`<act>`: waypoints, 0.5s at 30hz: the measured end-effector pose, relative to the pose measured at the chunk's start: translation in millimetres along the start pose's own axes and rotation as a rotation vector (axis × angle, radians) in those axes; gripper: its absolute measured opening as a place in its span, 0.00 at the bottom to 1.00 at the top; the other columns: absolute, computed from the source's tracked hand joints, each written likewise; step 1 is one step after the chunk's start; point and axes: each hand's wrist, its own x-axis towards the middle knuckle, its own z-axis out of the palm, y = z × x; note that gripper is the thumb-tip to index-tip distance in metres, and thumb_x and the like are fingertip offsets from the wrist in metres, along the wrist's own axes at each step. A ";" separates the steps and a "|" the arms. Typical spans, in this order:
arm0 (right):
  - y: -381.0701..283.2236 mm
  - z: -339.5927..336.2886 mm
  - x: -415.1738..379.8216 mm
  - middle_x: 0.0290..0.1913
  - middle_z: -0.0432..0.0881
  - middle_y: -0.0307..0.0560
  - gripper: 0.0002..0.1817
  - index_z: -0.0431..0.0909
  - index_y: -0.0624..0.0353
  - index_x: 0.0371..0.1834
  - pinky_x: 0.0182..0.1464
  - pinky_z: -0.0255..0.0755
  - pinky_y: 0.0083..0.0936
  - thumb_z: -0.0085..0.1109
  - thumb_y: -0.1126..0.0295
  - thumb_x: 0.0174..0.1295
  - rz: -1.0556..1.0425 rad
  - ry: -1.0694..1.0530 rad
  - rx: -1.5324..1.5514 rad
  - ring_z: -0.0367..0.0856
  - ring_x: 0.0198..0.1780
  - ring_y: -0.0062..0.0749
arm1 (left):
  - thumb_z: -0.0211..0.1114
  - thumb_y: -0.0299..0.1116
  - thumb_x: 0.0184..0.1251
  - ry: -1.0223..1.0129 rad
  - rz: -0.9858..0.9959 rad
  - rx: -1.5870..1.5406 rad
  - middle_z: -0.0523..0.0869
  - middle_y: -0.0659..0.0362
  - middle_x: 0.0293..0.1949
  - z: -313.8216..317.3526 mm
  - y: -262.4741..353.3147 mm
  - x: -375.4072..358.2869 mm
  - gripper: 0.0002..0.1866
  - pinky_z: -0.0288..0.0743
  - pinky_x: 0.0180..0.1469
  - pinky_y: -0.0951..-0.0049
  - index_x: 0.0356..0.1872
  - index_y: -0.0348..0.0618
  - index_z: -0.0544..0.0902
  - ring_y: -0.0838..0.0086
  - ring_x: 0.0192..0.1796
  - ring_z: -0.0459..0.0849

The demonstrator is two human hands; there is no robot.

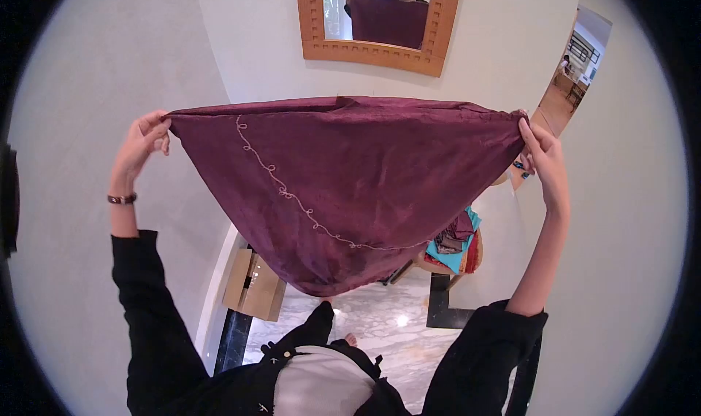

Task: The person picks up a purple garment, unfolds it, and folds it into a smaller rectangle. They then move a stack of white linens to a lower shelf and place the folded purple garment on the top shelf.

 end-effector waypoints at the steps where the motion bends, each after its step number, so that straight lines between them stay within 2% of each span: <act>1: -0.8 5.0 -8.8 0.22 0.72 0.32 0.19 0.80 0.59 0.37 0.22 0.60 0.13 0.53 0.53 0.73 0.018 0.045 0.057 0.70 0.21 0.14 | 0.61 0.34 0.73 0.041 -0.010 -0.191 0.78 0.66 0.27 6.2 -13.1 -0.6 0.09 0.73 0.30 0.80 0.41 0.38 0.80 0.83 0.26 0.77; 2: -0.6 9.4 -18.8 0.20 0.71 0.33 0.19 0.80 0.58 0.38 0.20 0.59 0.13 0.53 0.51 0.73 0.037 0.090 0.113 0.70 0.18 0.15 | 0.61 0.35 0.74 0.021 0.015 -0.354 0.79 0.66 0.30 4.3 -31.7 -0.5 0.09 0.75 0.35 0.78 0.42 0.39 0.79 0.82 0.30 0.78; 5: 9.6 18.0 -39.4 0.20 0.72 0.34 0.21 0.80 0.61 0.44 0.19 0.60 0.13 0.52 0.51 0.73 0.047 0.232 0.191 0.73 0.19 0.17 | 0.60 0.34 0.75 0.271 0.083 -0.533 0.78 0.66 0.30 44.3 -37.2 -17.4 0.08 0.74 0.39 0.77 0.41 0.40 0.78 0.82 0.32 0.77; 6: 8.8 27.2 -47.4 0.19 0.72 0.35 0.21 0.80 0.63 0.47 0.19 0.58 0.14 0.51 0.54 0.74 0.026 0.297 0.266 0.71 0.19 0.16 | 0.59 0.32 0.75 0.277 0.148 -0.540 0.77 0.67 0.31 49.3 -43.4 -20.2 0.06 0.70 0.40 0.77 0.40 0.40 0.78 0.82 0.34 0.75; 9: 14.8 48.1 -76.5 0.28 0.75 0.32 0.23 0.78 0.63 0.57 0.21 0.57 0.13 0.49 0.54 0.75 -0.054 0.535 0.298 0.69 0.22 0.13 | 0.58 0.31 0.76 0.684 0.249 -0.405 0.77 0.66 0.32 93.7 -23.5 -42.8 0.06 0.68 0.38 0.78 0.41 0.40 0.78 0.84 0.34 0.74; 10: 18.1 53.5 -89.0 0.33 0.78 0.34 0.23 0.75 0.63 0.63 0.24 0.58 0.13 0.48 0.56 0.76 -0.085 0.614 0.319 0.69 0.25 0.12 | 0.57 0.31 0.76 0.742 0.317 -0.397 0.78 0.66 0.33 100.3 -25.2 -55.1 0.06 0.68 0.39 0.78 0.43 0.39 0.78 0.84 0.35 0.73; 11: 17.9 60.5 -101.1 0.32 0.75 0.34 0.20 0.76 0.64 0.61 0.23 0.57 0.13 0.48 0.59 0.77 -0.099 0.765 0.294 0.68 0.25 0.12 | 0.55 0.30 0.77 0.800 0.387 -0.390 0.78 0.66 0.35 106.5 -26.9 -67.1 0.07 0.68 0.39 0.78 0.44 0.38 0.78 0.85 0.35 0.73; 12: 13.1 69.3 -113.0 0.31 0.73 0.34 0.18 0.77 0.64 0.58 0.23 0.57 0.13 0.47 0.62 0.77 -0.112 0.917 0.267 0.67 0.25 0.12 | 0.54 0.30 0.77 0.948 0.378 -0.365 0.78 0.66 0.36 115.1 -24.1 -77.5 0.08 0.68 0.40 0.78 0.46 0.37 0.78 0.84 0.36 0.74; 14: 22.1 73.6 -147.7 0.36 0.79 0.37 0.19 0.75 0.64 0.62 0.27 0.61 0.14 0.46 0.64 0.77 -0.076 1.157 0.179 0.74 0.33 0.15 | 0.52 0.31 0.77 1.199 0.387 -0.324 0.79 0.65 0.39 128.2 -14.8 -105.3 0.10 0.69 0.43 0.78 0.49 0.37 0.78 0.82 0.40 0.75; 15: 23.4 77.2 -160.1 0.46 0.83 0.44 0.19 0.74 0.62 0.65 0.34 0.71 0.19 0.46 0.65 0.77 -0.074 1.326 0.231 0.79 0.42 0.22 | 0.52 0.33 0.77 1.302 0.406 -0.304 0.78 0.65 0.41 131.0 -9.7 -119.1 0.11 0.70 0.45 0.77 0.50 0.37 0.78 0.80 0.43 0.75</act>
